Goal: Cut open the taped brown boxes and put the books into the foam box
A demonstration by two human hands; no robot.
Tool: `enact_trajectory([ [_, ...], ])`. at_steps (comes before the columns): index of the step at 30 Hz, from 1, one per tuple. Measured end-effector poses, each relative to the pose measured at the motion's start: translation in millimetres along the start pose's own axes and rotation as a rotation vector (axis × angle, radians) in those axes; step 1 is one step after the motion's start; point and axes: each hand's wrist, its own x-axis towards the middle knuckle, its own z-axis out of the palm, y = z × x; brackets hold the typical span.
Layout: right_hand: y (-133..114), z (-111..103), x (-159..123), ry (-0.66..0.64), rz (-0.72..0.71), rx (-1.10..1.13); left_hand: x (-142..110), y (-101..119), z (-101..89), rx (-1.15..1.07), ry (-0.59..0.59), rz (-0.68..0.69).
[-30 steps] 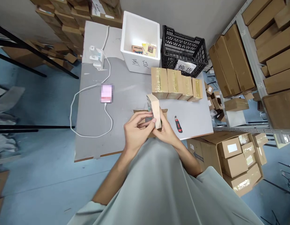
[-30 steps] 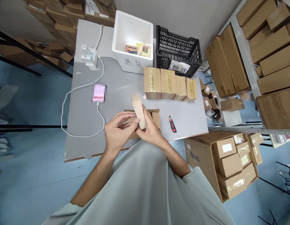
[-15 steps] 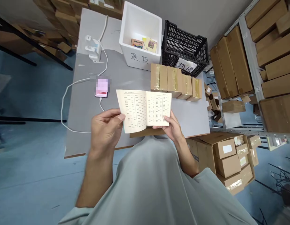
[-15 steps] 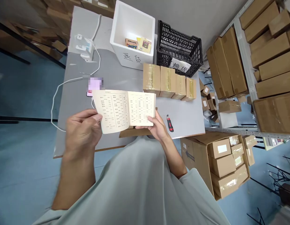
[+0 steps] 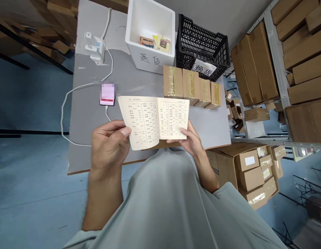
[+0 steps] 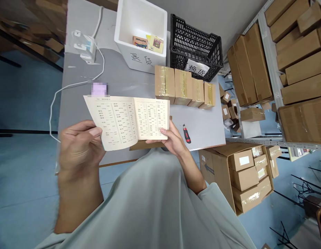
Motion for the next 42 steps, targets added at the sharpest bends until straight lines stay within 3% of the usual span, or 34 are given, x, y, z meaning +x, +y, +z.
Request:
enact_trajectory([
  [3,2,3,1,0.008,-0.020,-0.035,-4,-6,7.2,-0.027,-0.001,-0.004],
  [6,9,11,3,0.002,-0.080,-0.123,-12,-13,22.2,0.089,-0.024,0.057],
  [11,22,24,5,0.022,-0.189,-0.402,-25,-24,42.0,0.256,-0.144,0.109],
  [17,27,27,5,0.051,-0.245,-0.568,-25,-29,40.7,0.233,-0.171,0.098],
  [21,26,26,5,0.012,-0.224,-0.456,-16,-22,36.4,0.266,-0.091,0.126],
  [25,18,22,2,0.094,-0.186,-0.324,1,-17,24.8,0.216,-0.022,0.140],
  [31,1,18,-1,0.069,-0.144,-0.344,12,-22,19.5,0.095,-0.059,0.055],
  [35,4,14,1,0.020,-0.180,-0.439,9,-29,29.2,0.061,-0.066,0.052],
  [42,38,13,16,-0.016,-0.260,-0.810,3,-47,39.6,0.187,-0.084,0.040],
])
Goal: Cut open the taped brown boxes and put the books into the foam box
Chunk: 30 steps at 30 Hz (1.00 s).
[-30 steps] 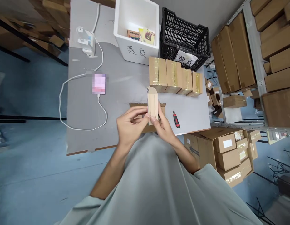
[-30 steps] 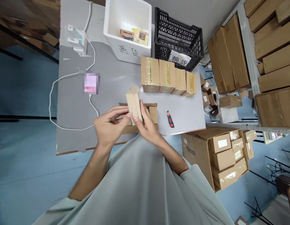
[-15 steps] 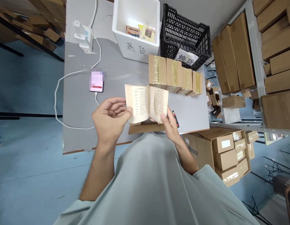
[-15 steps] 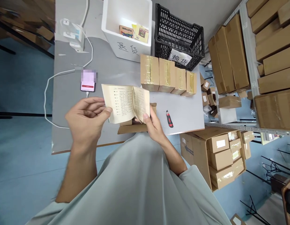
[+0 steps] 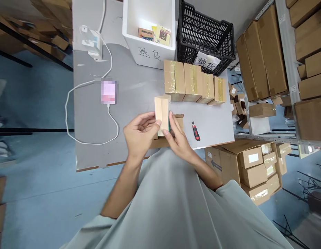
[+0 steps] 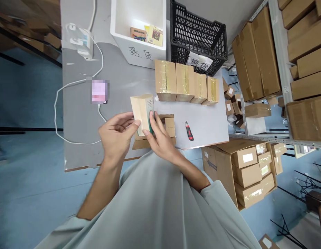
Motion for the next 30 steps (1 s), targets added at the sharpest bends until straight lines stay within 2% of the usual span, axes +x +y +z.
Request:
enact_trajectory([
  [5,7,0,6,-0.001,-0.046,-0.033,3,-6,-2.7,0.009,-0.063,-0.020],
  [9,13,-1,10,0.006,-0.049,0.041,5,-3,0.5,0.053,-0.090,0.030],
  [12,18,-1,11,0.057,-0.032,0.121,12,-3,-1.3,0.059,-0.094,0.033],
  [16,18,-9,8,0.140,0.006,0.154,27,-9,-10.9,0.008,-0.066,-0.005],
  [20,15,-9,11,0.086,0.030,0.107,31,-13,-10.7,0.003,-0.064,-0.072],
  [22,19,-2,19,0.090,0.042,0.073,29,-13,-5.2,0.018,-0.067,-0.075],
  [24,30,7,32,0.167,0.079,0.084,31,-16,1.0,0.046,-0.113,-0.061],
  [27,50,19,60,0.304,0.170,0.291,46,-30,6.0,0.155,-0.185,-0.007],
  [28,55,21,71,0.327,0.194,0.387,55,-37,6.0,0.216,-0.160,0.023],
  [30,61,24,90,0.355,0.214,0.551,75,-51,4.4,0.294,-0.035,0.048],
])
